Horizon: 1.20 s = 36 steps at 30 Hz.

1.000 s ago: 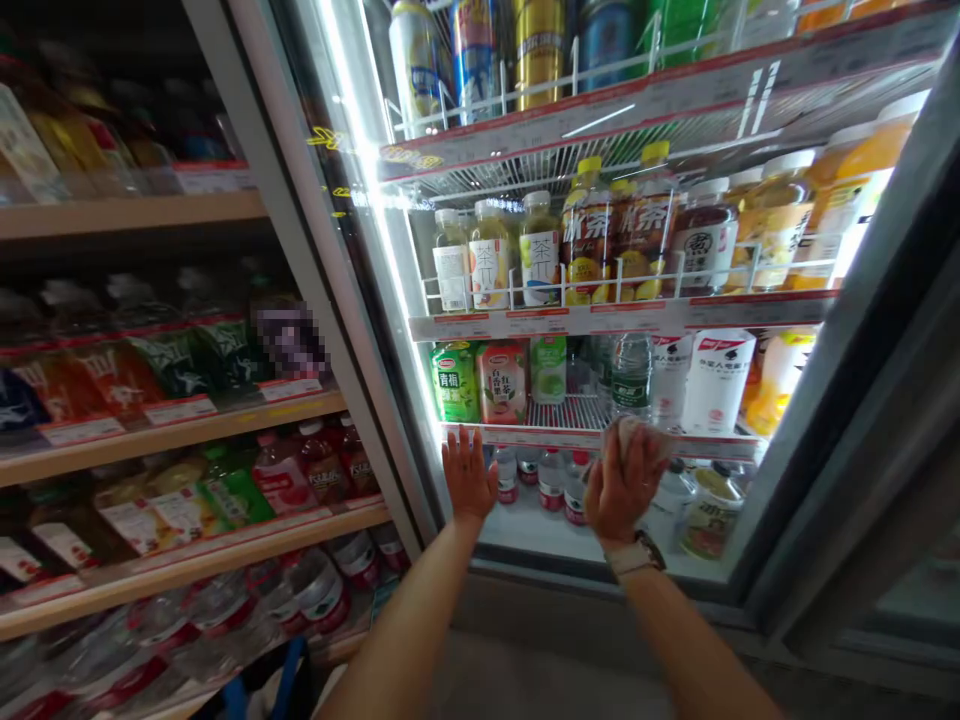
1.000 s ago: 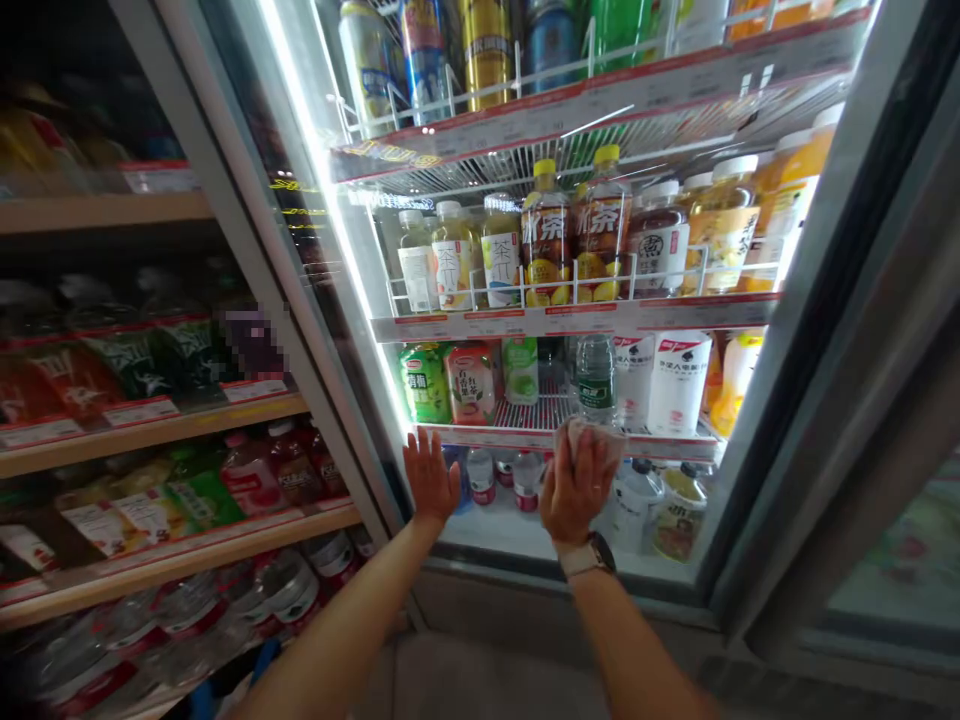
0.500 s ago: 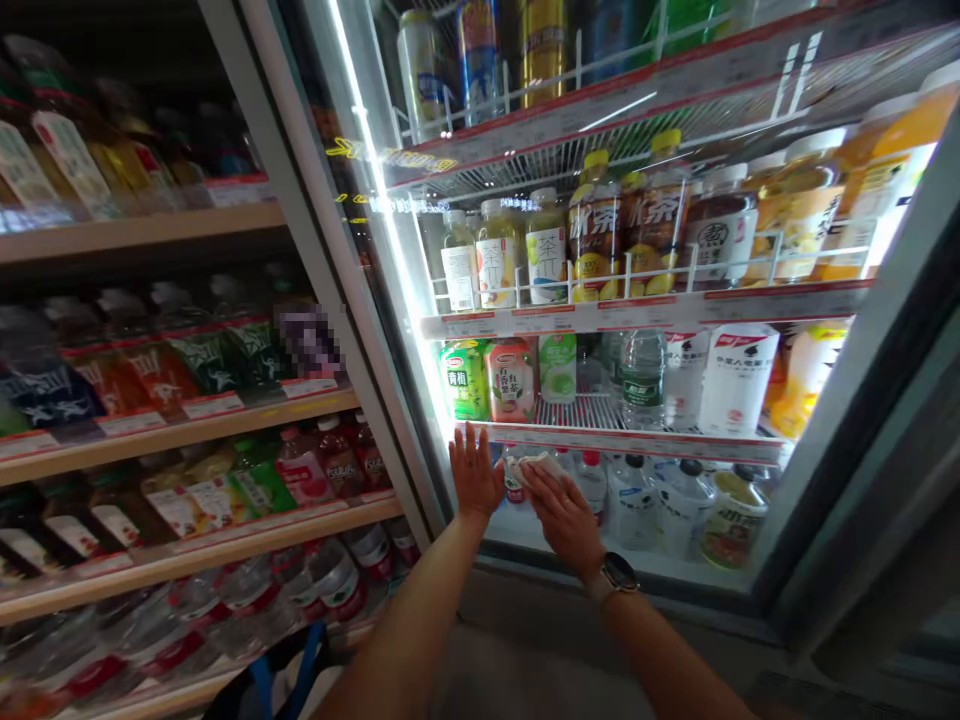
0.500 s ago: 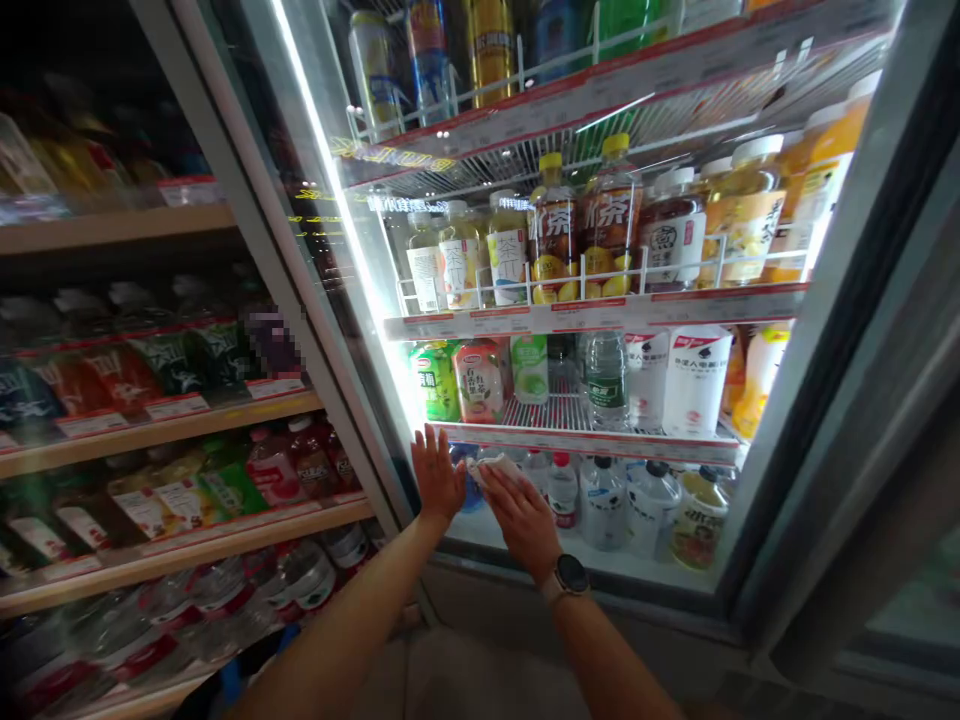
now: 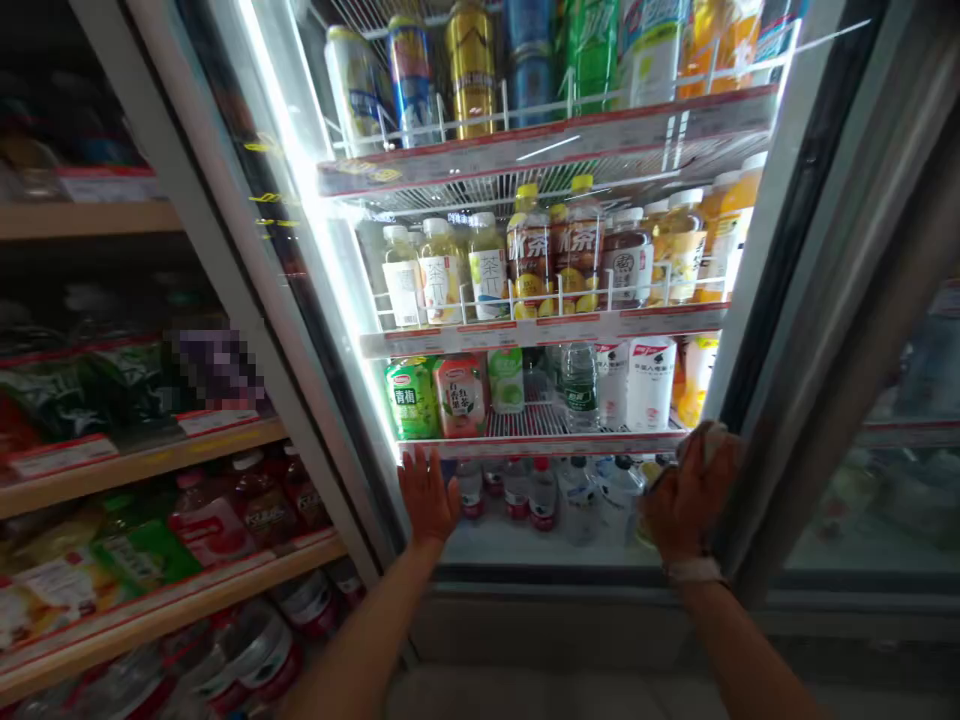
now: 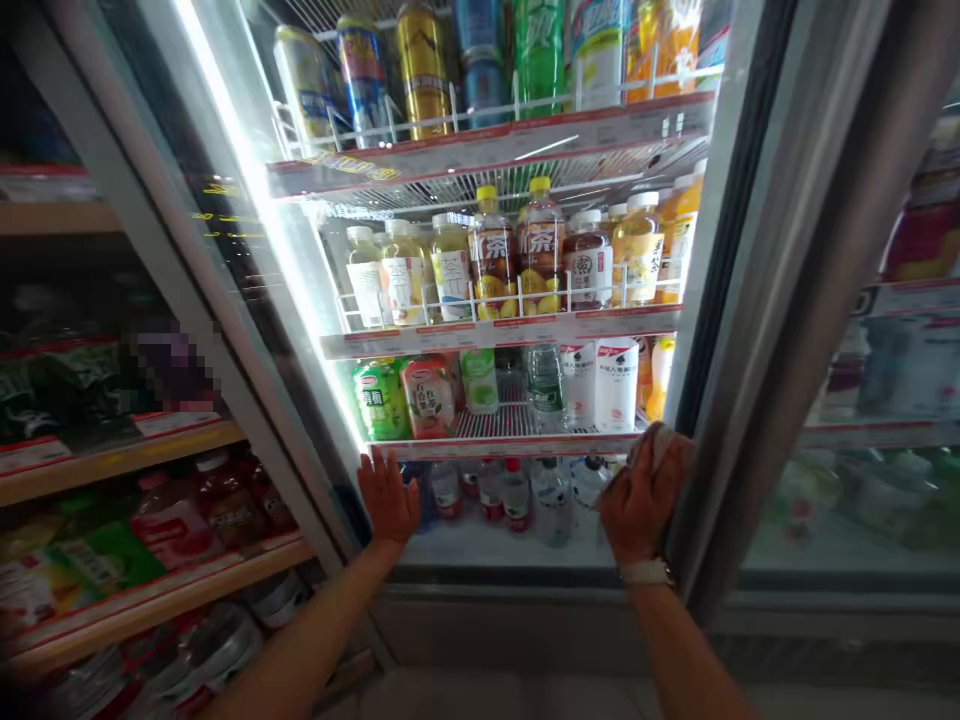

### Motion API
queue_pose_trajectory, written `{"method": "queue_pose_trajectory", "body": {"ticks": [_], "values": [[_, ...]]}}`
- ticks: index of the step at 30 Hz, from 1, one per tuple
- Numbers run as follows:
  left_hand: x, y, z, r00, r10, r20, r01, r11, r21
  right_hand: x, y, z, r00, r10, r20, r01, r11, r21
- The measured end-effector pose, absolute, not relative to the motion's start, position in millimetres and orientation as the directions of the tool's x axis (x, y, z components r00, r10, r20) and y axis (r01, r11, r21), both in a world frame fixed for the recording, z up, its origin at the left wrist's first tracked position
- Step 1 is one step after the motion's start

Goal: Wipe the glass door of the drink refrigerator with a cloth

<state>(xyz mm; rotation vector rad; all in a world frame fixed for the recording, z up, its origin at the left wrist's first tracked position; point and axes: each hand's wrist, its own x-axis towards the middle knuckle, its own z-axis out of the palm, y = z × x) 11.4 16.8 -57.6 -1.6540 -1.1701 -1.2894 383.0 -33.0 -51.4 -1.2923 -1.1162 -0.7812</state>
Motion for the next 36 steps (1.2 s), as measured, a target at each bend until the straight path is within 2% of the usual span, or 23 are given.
{"method": "queue_pose_trajectory", "body": {"ticks": [3,12,15,20,23,26,29,33,36], "values": [[13.9,14.4,-56.0,0.101,0.201,0.974,0.95,-0.31,-0.034,349.5,-27.5,-42.3,0.351,0.121,0.929,0.903,0.218,-0.37],[14.2,8.8,-55.5,0.132,0.231,0.964,0.961,-0.268,-0.067,213.6,-23.5,-43.9,0.114,0.188,0.975,0.918,0.357,-0.176],[14.9,7.3,-52.8,0.142,0.223,0.965,0.964,-0.253,-0.083,192.0,-25.5,-57.7,-0.052,0.202,0.978,0.897,0.44,-0.043],[14.6,6.7,-49.0,0.149,0.205,0.967,0.963,-0.254,-0.094,188.8,-32.0,-82.2,-0.472,0.145,0.87,0.723,0.629,0.287],[13.5,6.6,-46.7,0.16,0.211,0.964,0.96,-0.259,-0.103,215.2,-36.8,-83.9,-0.553,0.157,0.818,0.681,0.651,0.335],[13.7,6.0,-43.2,0.169,0.195,0.966,0.955,-0.274,-0.112,267.8,-40.2,-78.4,-0.496,0.221,0.84,0.75,0.596,0.287],[15.1,6.1,-40.2,0.161,0.191,0.968,0.948,-0.303,-0.098,332.2,-42.7,-72.5,-0.287,0.259,0.922,0.876,0.461,0.143],[16.8,8.0,-39.1,0.134,0.181,0.974,0.946,-0.315,-0.071,390.2,-44.6,-64.2,0.055,0.162,0.985,0.947,0.305,-0.103],[17.8,8.4,-39.7,0.128,0.176,0.976,0.947,-0.313,-0.068,394.8,-41.9,-54.3,0.223,0.114,0.968,0.937,0.248,-0.245]]}}
